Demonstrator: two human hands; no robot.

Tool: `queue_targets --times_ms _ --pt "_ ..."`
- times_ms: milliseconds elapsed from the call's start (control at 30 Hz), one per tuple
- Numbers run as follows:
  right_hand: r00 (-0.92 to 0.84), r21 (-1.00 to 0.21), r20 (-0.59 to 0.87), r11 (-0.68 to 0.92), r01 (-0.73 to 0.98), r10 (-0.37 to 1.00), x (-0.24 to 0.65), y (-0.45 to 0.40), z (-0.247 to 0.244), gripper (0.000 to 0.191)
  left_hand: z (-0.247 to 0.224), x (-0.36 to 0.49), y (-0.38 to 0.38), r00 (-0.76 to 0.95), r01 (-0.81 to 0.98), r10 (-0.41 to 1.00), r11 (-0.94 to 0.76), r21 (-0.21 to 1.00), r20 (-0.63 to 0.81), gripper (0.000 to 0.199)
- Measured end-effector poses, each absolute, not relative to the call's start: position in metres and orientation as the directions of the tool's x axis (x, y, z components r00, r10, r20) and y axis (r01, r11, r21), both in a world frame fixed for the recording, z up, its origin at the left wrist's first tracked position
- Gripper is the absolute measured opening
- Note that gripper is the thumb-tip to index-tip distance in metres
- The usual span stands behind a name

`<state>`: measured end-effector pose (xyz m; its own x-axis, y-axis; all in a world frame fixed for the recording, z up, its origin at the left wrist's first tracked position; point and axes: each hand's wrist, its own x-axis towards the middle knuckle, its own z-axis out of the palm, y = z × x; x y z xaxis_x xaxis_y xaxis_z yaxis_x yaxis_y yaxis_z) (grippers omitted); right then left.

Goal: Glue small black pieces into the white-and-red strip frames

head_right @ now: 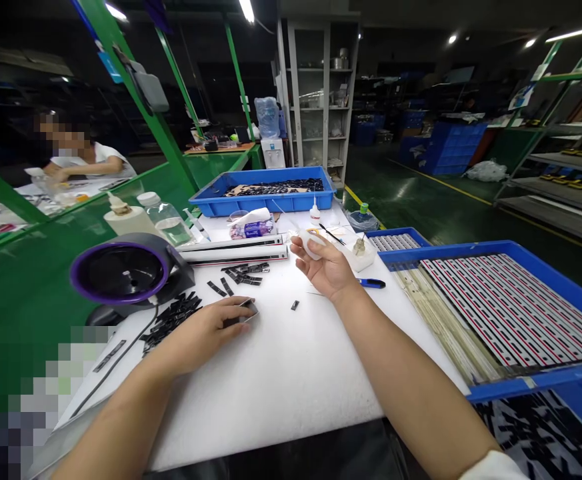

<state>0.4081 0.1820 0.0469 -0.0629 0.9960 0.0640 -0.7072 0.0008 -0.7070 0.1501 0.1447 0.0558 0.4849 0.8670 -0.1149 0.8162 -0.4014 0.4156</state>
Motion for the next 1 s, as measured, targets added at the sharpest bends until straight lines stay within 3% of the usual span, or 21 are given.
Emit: queue_targets --times_ms 100,200,267,367,600,700,767,833,900,1000 --pt "0.011 -0.86 0.1 0.092 -0.502 0.995 0.405 0.187 0.039 0.032 0.055 0.15 0.145 0.496 0.816 0.861 -0.417 0.401 -0.114 0.039" --pt "0.101 -0.978 0.208 0.21 -0.013 0.973 0.401 0.191 0.032 0.035 0.053 0.151 0.142 0.519 0.812 0.85 -0.456 0.364 -0.09 0.036" --pt "0.085 -0.914 0.304 0.265 0.308 0.949 0.397 0.192 0.026 0.031 0.051 0.153 0.138 0.528 0.813 0.848 -0.488 0.317 -0.049 0.033" --pt "-0.02 -0.774 0.35 0.301 0.557 0.936 0.39 0.192 0.019 0.026 0.047 0.156 0.131 0.538 0.82 0.842 -0.531 0.213 0.026 0.031" --pt "-0.124 -0.666 0.313 0.311 0.678 0.941 0.382 0.191 0.011 0.02 0.043 0.159 0.125 0.56 0.815 0.825 -0.565 0.129 0.076 0.03" --pt "-0.131 -0.669 0.331 0.33 0.666 0.934 0.384 0.186 0.02 0.033 0.045 0.159 0.125 0.557 0.815 0.827 -0.563 0.141 0.077 0.031" --pt "-0.095 -0.667 0.43 0.387 0.637 0.898 0.393 0.182 0.031 0.042 0.046 0.158 0.126 0.556 0.814 0.828 -0.561 0.149 0.076 0.031" --pt "0.047 -0.635 0.583 0.418 0.65 0.811 0.412 0.179 0.046 0.034 0.046 0.158 0.126 0.555 0.813 0.828 -0.56 0.161 0.078 0.031" --pt "0.283 -0.628 0.673 0.326 0.706 0.683 0.44 0.179 0.059 0.021 0.045 0.158 0.127 0.552 0.811 0.829 -0.558 0.176 0.087 0.031" --pt "0.565 -0.744 0.565 0.075 0.664 0.602 0.484 0.182 0.067 0.028 0.043 0.157 0.13 0.546 0.812 0.833 -0.552 0.186 0.092 0.031"
